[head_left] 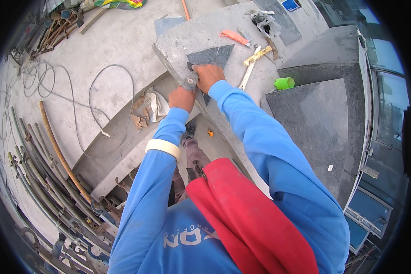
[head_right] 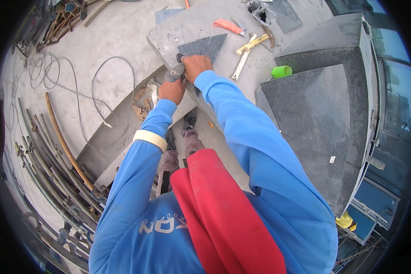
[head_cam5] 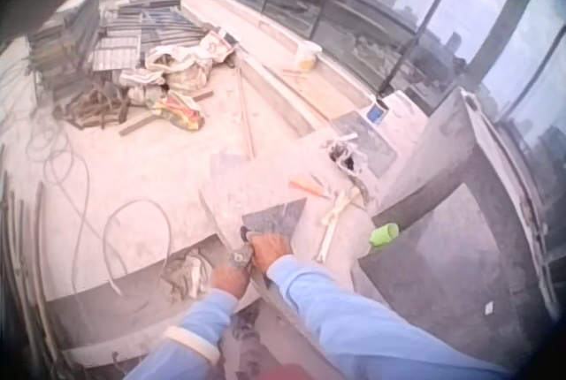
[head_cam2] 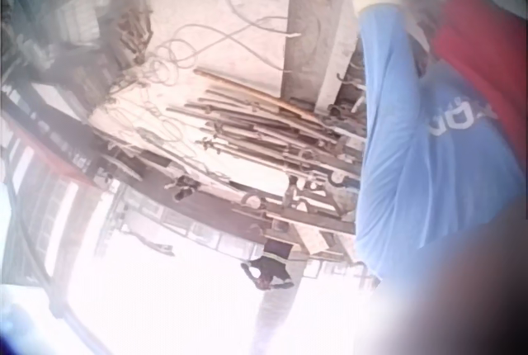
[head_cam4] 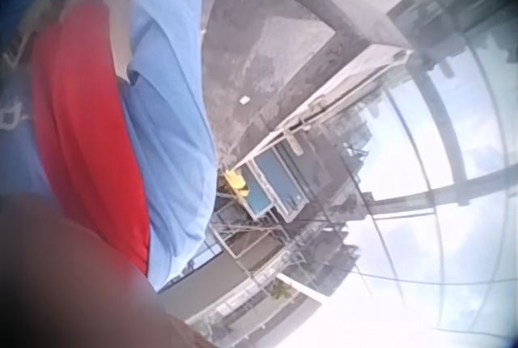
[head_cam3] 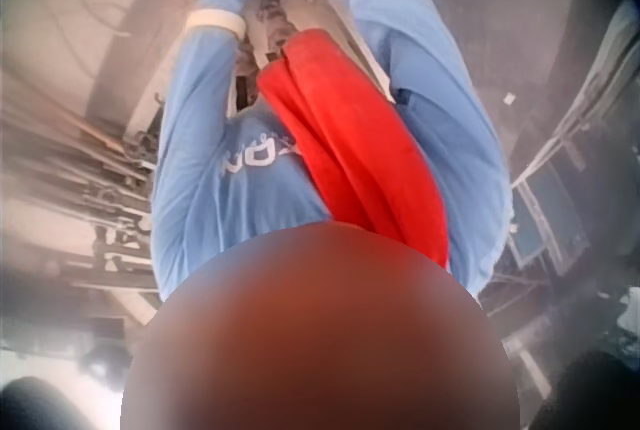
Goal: The person measures and marks a dark roofing tile using a tape measure and marker, then positions and aligns the tile on a curved rooftop section. The person handles multiple tiles, a trowel, and a sealant gun while working on a construction site.
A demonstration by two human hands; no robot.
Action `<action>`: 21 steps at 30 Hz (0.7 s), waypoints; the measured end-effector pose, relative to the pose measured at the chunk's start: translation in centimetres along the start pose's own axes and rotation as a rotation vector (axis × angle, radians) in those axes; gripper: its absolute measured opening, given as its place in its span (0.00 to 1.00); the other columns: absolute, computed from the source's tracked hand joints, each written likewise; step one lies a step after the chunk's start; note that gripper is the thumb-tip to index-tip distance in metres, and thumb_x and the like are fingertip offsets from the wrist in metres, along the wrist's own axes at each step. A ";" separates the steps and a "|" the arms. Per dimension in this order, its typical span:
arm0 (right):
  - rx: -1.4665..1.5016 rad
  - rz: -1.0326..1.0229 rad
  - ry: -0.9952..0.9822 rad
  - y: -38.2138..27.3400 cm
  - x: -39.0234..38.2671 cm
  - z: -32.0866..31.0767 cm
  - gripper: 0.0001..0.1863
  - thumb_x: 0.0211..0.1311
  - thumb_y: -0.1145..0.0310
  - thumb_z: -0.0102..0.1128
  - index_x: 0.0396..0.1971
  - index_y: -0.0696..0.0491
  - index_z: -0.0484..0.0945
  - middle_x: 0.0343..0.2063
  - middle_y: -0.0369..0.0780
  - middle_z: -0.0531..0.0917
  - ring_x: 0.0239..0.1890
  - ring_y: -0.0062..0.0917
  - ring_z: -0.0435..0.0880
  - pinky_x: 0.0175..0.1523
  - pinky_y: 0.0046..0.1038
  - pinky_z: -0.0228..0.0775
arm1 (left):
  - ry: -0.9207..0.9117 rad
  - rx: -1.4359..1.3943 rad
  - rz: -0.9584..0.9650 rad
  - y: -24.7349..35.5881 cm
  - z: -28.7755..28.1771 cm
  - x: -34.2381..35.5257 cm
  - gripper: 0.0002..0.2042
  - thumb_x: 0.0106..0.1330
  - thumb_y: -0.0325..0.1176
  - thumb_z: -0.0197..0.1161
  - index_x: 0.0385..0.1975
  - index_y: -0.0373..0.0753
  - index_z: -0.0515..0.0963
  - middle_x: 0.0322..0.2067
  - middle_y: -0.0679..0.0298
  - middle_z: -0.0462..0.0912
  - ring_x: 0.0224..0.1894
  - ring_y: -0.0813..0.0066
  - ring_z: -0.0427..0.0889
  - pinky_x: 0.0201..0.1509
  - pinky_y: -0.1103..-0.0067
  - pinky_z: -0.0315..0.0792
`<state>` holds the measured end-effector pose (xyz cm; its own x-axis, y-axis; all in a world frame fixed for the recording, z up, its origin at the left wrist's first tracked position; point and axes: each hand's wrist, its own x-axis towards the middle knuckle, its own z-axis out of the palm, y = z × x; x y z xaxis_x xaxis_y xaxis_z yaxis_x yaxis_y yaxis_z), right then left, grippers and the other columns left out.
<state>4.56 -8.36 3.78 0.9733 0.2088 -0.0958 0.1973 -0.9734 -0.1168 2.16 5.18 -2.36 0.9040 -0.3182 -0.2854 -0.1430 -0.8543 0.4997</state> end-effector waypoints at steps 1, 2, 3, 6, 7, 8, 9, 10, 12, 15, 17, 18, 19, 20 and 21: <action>0.009 -0.006 -0.037 0.1 0.1 -0.1 0.15 0.56 0.69 0.62 0.45 0.48 0.82 0.39 0.43 0.87 0.41 0.42 0.87 0.44 0.43 0.79 | 0.020 -0.013 0.006 -0.1 0.0 -0.1 0.18 0.69 0.40 0.56 0.55 0.40 0.72 0.37 0.51 0.86 0.40 0.48 0.86 0.41 0.60 0.81; 0.017 -0.017 -0.075 0.2 0.2 -0.2 0.14 0.56 0.69 0.62 0.44 0.48 0.83 0.37 0.44 0.87 0.41 0.42 0.87 0.44 0.43 0.79 | 0.040 -0.018 -0.002 -0.1 0.0 0.0 0.17 0.70 0.41 0.55 0.54 0.41 0.73 0.37 0.51 0.86 0.39 0.48 0.86 0.41 0.60 0.81; 0.025 -0.034 -0.115 0.1 0.2 -0.3 0.13 0.56 0.69 0.61 0.42 0.48 0.83 0.35 0.44 0.87 0.40 0.42 0.87 0.43 0.43 0.79 | 0.074 -0.054 0.013 -0.2 0.1 0.1 0.17 0.70 0.41 0.54 0.54 0.41 0.73 0.37 0.51 0.86 0.39 0.48 0.86 0.41 0.60 0.81; -0.055 0.034 -0.079 0.1 0.3 -0.7 0.16 0.56 0.68 0.62 0.46 0.47 0.81 0.38 0.44 0.87 0.41 0.41 0.87 0.43 0.43 0.79 | -0.100 0.051 0.008 -0.5 0.4 0.4 0.17 0.71 0.42 0.53 0.55 0.44 0.73 0.37 0.51 0.85 0.38 0.48 0.86 0.40 0.60 0.80; -0.090 0.041 0.002 0.0 0.5 -0.9 0.17 0.56 0.67 0.62 0.47 0.46 0.80 0.40 0.43 0.87 0.41 0.41 0.87 0.44 0.43 0.79 | -0.026 0.012 -0.010 -0.5 0.5 0.4 0.18 0.71 0.45 0.54 0.55 0.44 0.73 0.37 0.50 0.86 0.38 0.47 0.86 0.41 0.59 0.80; -0.070 0.031 -0.022 0.0 0.5 -1.1 0.19 0.55 0.68 0.63 0.49 0.46 0.81 0.39 0.43 0.87 0.41 0.41 0.87 0.44 0.43 0.79 | 0.032 -0.019 -0.008 -0.6 0.6 0.5 0.19 0.70 0.47 0.55 0.55 0.44 0.74 0.37 0.49 0.86 0.39 0.46 0.85 0.41 0.58 0.80; -0.033 0.014 -0.064 -0.2 0.5 -1.2 0.18 0.55 0.69 0.63 0.48 0.46 0.81 0.37 0.44 0.87 0.40 0.41 0.87 0.43 0.43 0.79 | 0.045 -0.052 -0.016 -0.6 0.8 0.5 0.20 0.70 0.49 0.55 0.54 0.43 0.74 0.36 0.48 0.86 0.39 0.45 0.85 0.41 0.57 0.79; -0.004 -0.005 -0.106 -0.3 0.4 -1.3 0.18 0.54 0.69 0.63 0.48 0.46 0.82 0.36 0.44 0.87 0.40 0.42 0.87 0.43 0.43 0.79 | 0.067 -0.062 -0.013 -0.6 0.9 0.6 0.21 0.70 0.49 0.55 0.55 0.43 0.73 0.37 0.48 0.86 0.39 0.45 0.85 0.42 0.57 0.79; 0.019 -0.023 -0.136 -0.4 0.4 -1.4 0.19 0.54 0.71 0.63 0.48 0.47 0.83 0.34 0.45 0.88 0.40 0.41 0.87 0.44 0.43 0.79 | 0.061 -0.081 -0.031 -0.6 1.1 0.6 0.21 0.70 0.49 0.55 0.56 0.42 0.72 0.37 0.48 0.86 0.39 0.45 0.85 0.42 0.56 0.79; -0.045 0.049 -0.023 -0.5 0.7 -1.7 0.20 0.55 0.69 0.62 0.51 0.48 0.81 0.41 0.44 0.87 0.43 0.40 0.87 0.46 0.43 0.79 | 0.023 -0.063 -0.005 -0.7 1.1 0.6 0.22 0.70 0.49 0.56 0.58 0.42 0.70 0.38 0.47 0.86 0.40 0.45 0.85 0.42 0.55 0.79; 0.006 0.036 -0.108 -0.5 0.9 -1.9 0.18 0.56 0.69 0.62 0.49 0.47 0.82 0.39 0.44 0.87 0.42 0.41 0.87 0.46 0.44 0.79 | 0.033 -0.060 -0.014 -0.7 0.9 0.5 0.21 0.70 0.48 0.57 0.57 0.42 0.71 0.37 0.49 0.86 0.39 0.45 0.85 0.43 0.55 0.78; 0.038 0.000 -0.147 -0.4 0.9 -2.0 0.17 0.56 0.69 0.62 0.48 0.47 0.83 0.37 0.45 0.87 0.41 0.41 0.87 0.45 0.44 0.79 | 0.031 -0.077 -0.011 -0.7 0.9 0.5 0.21 0.70 0.48 0.57 0.56 0.43 0.72 0.36 0.49 0.86 0.39 0.45 0.85 0.43 0.56 0.78; 0.064 -0.042 -0.191 -0.3 0.8 -2.0 0.16 0.56 0.70 0.61 0.46 0.47 0.83 0.35 0.46 0.87 0.40 0.41 0.87 0.45 0.44 0.78 | 0.068 -0.101 -0.006 -0.8 0.9 0.4 0.21 0.70 0.48 0.57 0.56 0.43 0.72 0.36 0.49 0.86 0.39 0.45 0.85 0.43 0.56 0.78; 0.028 -0.053 -0.190 -0.2 0.8 -2.0 0.16 0.57 0.69 0.61 0.47 0.47 0.83 0.35 0.46 0.87 0.39 0.41 0.87 0.44 0.44 0.79 | 0.064 -0.109 0.004 -0.8 0.9 0.4 0.20 0.70 0.46 0.57 0.55 0.41 0.73 0.36 0.49 0.86 0.39 0.46 0.85 0.42 0.57 0.79; 0.003 -0.032 -0.140 -0.2 0.6 -1.8 0.17 0.57 0.69 0.61 0.48 0.47 0.83 0.36 0.45 0.87 0.40 0.41 0.87 0.44 0.43 0.79 | 0.086 -0.117 0.019 -0.8 1.0 0.3 0.19 0.70 0.44 0.56 0.54 0.39 0.74 0.36 0.50 0.86 0.38 0.46 0.85 0.41 0.58 0.79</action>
<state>5.37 -8.23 5.55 0.9406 0.2507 -0.2290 0.2271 -0.9659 -0.1244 2.16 5.39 -3.64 0.9335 -0.2933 -0.2062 -0.1173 -0.7933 0.5975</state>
